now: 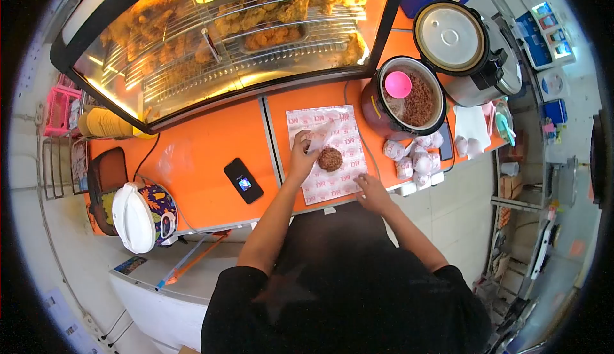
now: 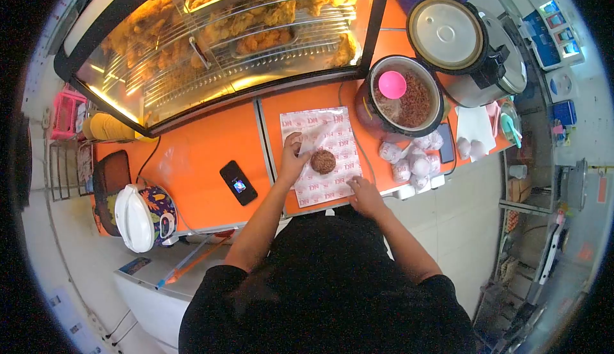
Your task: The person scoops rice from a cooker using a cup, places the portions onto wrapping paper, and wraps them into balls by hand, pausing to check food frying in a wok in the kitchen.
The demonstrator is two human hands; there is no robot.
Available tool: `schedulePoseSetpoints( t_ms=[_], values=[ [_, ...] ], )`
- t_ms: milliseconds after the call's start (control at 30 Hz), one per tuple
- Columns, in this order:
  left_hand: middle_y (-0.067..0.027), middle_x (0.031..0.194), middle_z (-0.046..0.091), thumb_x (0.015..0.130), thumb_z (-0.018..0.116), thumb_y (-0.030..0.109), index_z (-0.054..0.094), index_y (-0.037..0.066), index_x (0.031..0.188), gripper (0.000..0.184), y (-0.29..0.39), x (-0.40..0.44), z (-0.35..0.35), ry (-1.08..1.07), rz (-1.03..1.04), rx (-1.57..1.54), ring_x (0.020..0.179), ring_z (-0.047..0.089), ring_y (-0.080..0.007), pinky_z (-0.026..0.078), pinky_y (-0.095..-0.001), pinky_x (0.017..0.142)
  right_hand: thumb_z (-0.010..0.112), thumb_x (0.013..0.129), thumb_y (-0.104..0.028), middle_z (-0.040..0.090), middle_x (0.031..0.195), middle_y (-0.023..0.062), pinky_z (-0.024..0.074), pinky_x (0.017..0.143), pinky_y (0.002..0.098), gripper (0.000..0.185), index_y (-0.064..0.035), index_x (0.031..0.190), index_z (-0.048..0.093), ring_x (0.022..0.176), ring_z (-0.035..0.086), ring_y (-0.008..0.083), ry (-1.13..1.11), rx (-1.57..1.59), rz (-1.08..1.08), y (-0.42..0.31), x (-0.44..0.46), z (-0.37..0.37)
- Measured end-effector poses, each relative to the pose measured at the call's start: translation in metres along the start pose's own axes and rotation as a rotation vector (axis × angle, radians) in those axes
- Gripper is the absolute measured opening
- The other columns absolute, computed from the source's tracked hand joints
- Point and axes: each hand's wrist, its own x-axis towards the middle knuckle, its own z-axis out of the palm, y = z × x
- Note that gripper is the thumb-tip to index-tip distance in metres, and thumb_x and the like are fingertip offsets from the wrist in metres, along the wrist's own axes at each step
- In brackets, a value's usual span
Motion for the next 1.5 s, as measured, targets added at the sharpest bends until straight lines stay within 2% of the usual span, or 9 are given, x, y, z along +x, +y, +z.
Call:
schedulePoseSetpoints(
  t_ms=[267, 433, 567, 767, 967, 1167, 1367, 1467, 1500],
  values=[
    [-0.0037, 0.107, 0.067, 0.066, 0.073, -0.001, 0.063, 0.009, 0.09, 0.027, 0.006, -0.039, -0.047, -0.213, 0.59, 1.007, 0.113, 0.06, -0.0304, 0.046, -0.045, 0.088, 0.07, 0.086, -0.015, 0.055, 0.143, 0.0207, 0.0409, 0.111, 0.0515, 0.052, -0.0023, 0.135, 0.059, 0.133, 0.052, 0.0385, 0.264, -0.024, -0.192, -0.047, 0.049, -0.029],
    [-0.0038, 0.113, 0.067, 0.069, 0.07, -0.003, 0.062, 0.009, 0.091, 0.027, 0.003, -0.038, -0.052, -0.223, 0.671, 1.098, 0.113, 0.06, -0.0295, 0.046, -0.0446, 0.092, 0.06, 0.097, -0.039, 0.036, 0.164, 0.0184, 0.0166, 0.128, 0.0498, 0.072, -0.0008, 0.155, 0.04, 0.155, 0.028, 0.0344, -0.012, -0.318, -0.244, -0.05, 0.079, 0.011],
    [-0.0049, 0.116, 0.067, 0.072, 0.068, -0.005, 0.064, 0.008, 0.097, 0.029, -0.007, -0.023, -0.055, -0.08, 0.629, 1.1, 0.111, 0.062, -0.0296, 0.048, -0.0447, 0.092, 0.063, 0.095, -0.037, 0.028, 0.168, 0.0165, 0.0178, 0.128, 0.0509, 0.075, -0.0018, 0.157, 0.038, 0.156, 0.025, 0.0339, -0.09, -0.301, -0.162, -0.049, 0.051, 0.022],
    [-0.0083, 0.121, 0.066, 0.079, 0.063, -0.007, 0.071, 0.008, 0.108, 0.034, -0.036, -0.014, -0.062, 0.091, 0.288, 0.82, 0.1, 0.067, -0.0278, 0.054, -0.0368, 0.082, 0.065, 0.093, -0.033, 0.026, 0.168, 0.0187, 0.0188, 0.128, 0.0499, 0.081, -0.004, 0.16, 0.031, 0.156, 0.025, 0.0362, -0.042, -0.262, -0.166, -0.041, 0.041, 0.035],
    [-0.0129, 0.09, 0.075, 0.085, 0.068, 0.013, 0.08, 0.011, 0.114, 0.031, -0.026, -0.012, -0.064, 0.044, -0.031, 0.74, 0.076, 0.071, -0.0266, 0.056, -0.038, 0.071, 0.067, 0.092, -0.03, 0.033, 0.163, 0.0201, 0.0234, 0.126, 0.0491, 0.081, 0.0006, 0.158, 0.032, 0.152, 0.03, 0.0366, 0.02, -0.254, -0.18, -0.041, 0.046, 0.036],
    [-0.0156, 0.075, 0.075, 0.08, 0.078, 0.03, 0.081, 0.002, 0.101, 0.036, -0.041, -0.019, -0.058, 0.196, -0.229, 0.743, 0.067, 0.073, -0.026, 0.056, -0.0395, 0.066, 0.069, 0.088, -0.027, 0.042, 0.155, 0.0195, 0.0268, 0.123, 0.0497, 0.074, 0.0017, 0.151, 0.041, 0.146, 0.037, 0.0365, 0.084, -0.174, -0.237, -0.033, 0.055, 0.035],
    [-0.0133, 0.071, 0.074, 0.083, 0.079, 0.036, 0.078, -0.003, 0.087, 0.04, -0.065, -0.061, -0.041, -0.017, -0.518, 0.575, 0.063, 0.071, -0.0228, 0.054, -0.0381, 0.061, 0.068, 0.089, -0.027, 0.044, 0.152, 0.0188, 0.0293, 0.119, 0.0515, 0.07, -0.0022, 0.15, 0.044, 0.143, 0.04, 0.0357, 0.081, -0.204, -0.208, -0.033, 0.055, 0.033],
    [-0.0114, 0.067, 0.071, 0.086, 0.079, 0.039, 0.074, -0.001, 0.077, 0.042, -0.08, -0.07, -0.042, 0.225, -0.53, 0.322, 0.06, 0.068, -0.022, 0.049, -0.0368, 0.053, 0.069, 0.089, -0.032, 0.047, 0.148, 0.0176, 0.0308, 0.116, 0.0537, 0.068, -0.0032, 0.146, 0.047, 0.141, 0.042, 0.0346, 0.08, -0.232, -0.226, -0.034, 0.057, 0.03],
    [-0.0107, 0.068, 0.071, 0.088, 0.078, 0.039, 0.073, 0.0, 0.08, 0.041, -0.063, -0.073, -0.04, 0.07, -0.648, 0.368, 0.058, 0.064, -0.0199, 0.047, -0.0351, 0.05, 0.069, 0.089, -0.034, 0.048, 0.147, 0.0177, 0.0309, 0.116, 0.0548, 0.068, -0.0037, 0.146, 0.047, 0.141, 0.042, 0.0343, 0.092, -0.208, -0.232, -0.035, 0.057, 0.027]
  ],
)
